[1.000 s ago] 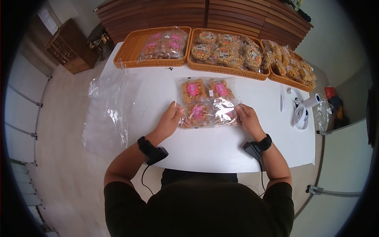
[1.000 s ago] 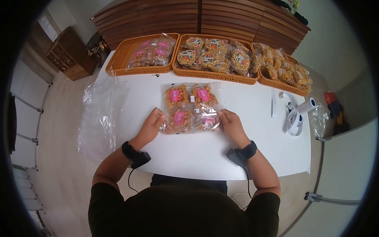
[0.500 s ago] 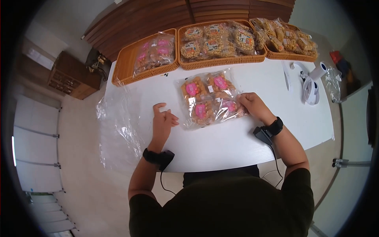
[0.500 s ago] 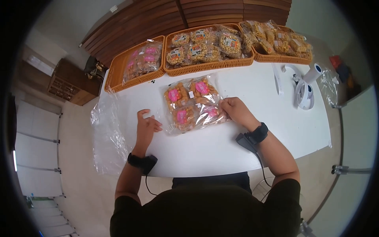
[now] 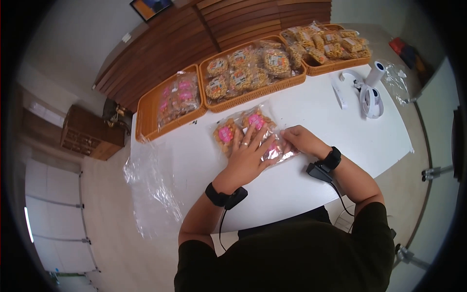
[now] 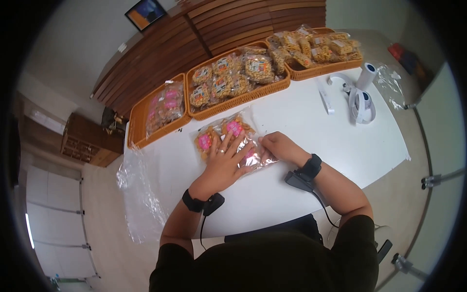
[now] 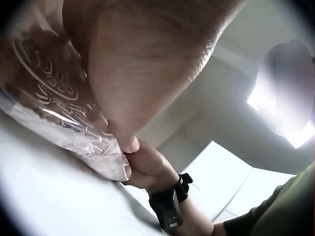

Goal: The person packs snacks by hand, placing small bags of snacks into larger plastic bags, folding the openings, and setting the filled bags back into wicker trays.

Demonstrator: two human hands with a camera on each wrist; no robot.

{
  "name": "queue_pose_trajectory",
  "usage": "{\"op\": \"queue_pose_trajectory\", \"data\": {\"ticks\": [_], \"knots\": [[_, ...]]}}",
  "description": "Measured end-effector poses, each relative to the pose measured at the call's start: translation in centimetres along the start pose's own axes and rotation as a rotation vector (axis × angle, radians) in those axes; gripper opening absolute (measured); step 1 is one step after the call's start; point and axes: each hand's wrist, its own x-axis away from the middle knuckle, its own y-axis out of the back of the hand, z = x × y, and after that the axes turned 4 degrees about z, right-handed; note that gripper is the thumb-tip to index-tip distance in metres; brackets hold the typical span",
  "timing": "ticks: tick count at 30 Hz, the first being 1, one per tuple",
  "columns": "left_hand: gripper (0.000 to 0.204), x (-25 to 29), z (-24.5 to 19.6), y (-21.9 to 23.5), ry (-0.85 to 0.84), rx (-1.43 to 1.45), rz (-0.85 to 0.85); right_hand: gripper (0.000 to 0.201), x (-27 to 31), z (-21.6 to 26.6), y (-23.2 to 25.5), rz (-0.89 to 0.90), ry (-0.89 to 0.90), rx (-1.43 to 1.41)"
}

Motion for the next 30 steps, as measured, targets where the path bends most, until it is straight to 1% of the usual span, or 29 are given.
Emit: {"op": "queue_pose_trajectory", "data": {"ticks": [2,3,4,5,6,8,9,10,12,13,14,16,17,18,20,21,23,24,26,27,28,30], "knots": [[0.059,0.2,0.1,0.1,-0.034,-0.006,0.033,0.026,0.8,0.8,0.5,-0.223,0.122,0.417],[0.059,0.3,0.4,-0.1,-0.027,-0.007,0.036,0.018,1.0,0.8,1.4,-0.377,0.204,0.593],[0.059,0.4,0.6,-0.1,-0.012,-0.006,0.033,0.018,1.1,1.3,1.3,-0.393,0.206,0.592],[0.059,0.3,0.7,-0.1,-0.01,0.003,0.053,0.022,1.2,1.9,1.0,-0.511,0.433,0.593],[0.059,0.0,0.8,-0.3,-0.004,0.012,0.039,0.031,1.3,2.5,0.4,-0.609,0.659,0.592],[0.06,0.3,1.0,-0.5,-0.033,0.004,0.024,0.054,2.1,4.0,-3.0,-0.4,0.699,0.673],[0.063,0.2,1.0,-0.4,-0.03,0.029,0.015,0.069,1.3,3.6,-4.3,-0.261,0.768,0.692],[0.063,0.2,1.1,-0.6,0.0,0.022,0.019,0.069,0.6,2.7,-5.2,-0.234,0.781,0.68],[0.064,0.4,1.5,-1.1,-0.053,0.024,-0.041,0.075,-0.8,0.9,-6.4,-0.244,0.724,0.846],[0.068,0.5,1.3,-0.7,-0.036,0.019,-0.025,0.08,-1.1,0.7,-6.2,-0.249,0.716,0.871],[0.068,0.6,1.8,-0.6,-0.006,0.019,-0.033,0.08,-1.6,0.2,-6.0,-0.22,0.73,0.873],[0.073,0.4,2.5,-0.8,-0.011,0.166,-0.068,0.078,-2.7,-1.2,-5.4,-0.265,0.631,0.726],[0.075,0.5,3.2,-0.5,-0.01,0.203,-0.087,0.076,-2.8,-1.3,-5.1,-0.228,0.584,0.704],[0.075,0.7,3.9,-0.3,0.005,0.215,-0.1,0.076,-2.7,-1.2,-4.9,-0.209,0.582,0.719],[0.071,1.3,4.9,-0.2,0.148,0.436,-0.236,0.072,-2.1,-1.1,-5.0,-0.196,0.469,0.921],[0.071,1.4,5.3,-0.4,0.152,0.449,-0.237,0.071,-2.0,-1.1,-5.2,-0.21,0.481,0.944],[0.069,1.7,6.3,-0.9,0.296,0.067,-0.262,0.071,-1.9,-1.0,-5.5,-0.224,0.474,0.953],[0.069,1.9,6.7,-1.3,0.295,0.07,-0.258,0.07,-1.8,-1.0,-5.6,-0.243,0.476,0.956],[0.073,2.2,7.6,-2.1,0.609,0.122,-0.232,0.07,-1.8,-1.2,-5.6,-0.25,0.472,0.963],[0.073,2.5,8.7,-2.6,0.61,0.364,-0.306,0.07,-1.8,-1.3,-5.6,-0.258,0.472,0.971],[0.073,3.1,9.6,-3.1,0.603,0.355,-0.302,0.07,-2.0,-1.5,-5.6,-0.266,0.474,0.963],[0.071,3.9,11.0,-3.8,0.616,0.45,-0.301,0.072,-2.1,-2.0,-5.6,-0.293,0.503,0.981]]}}
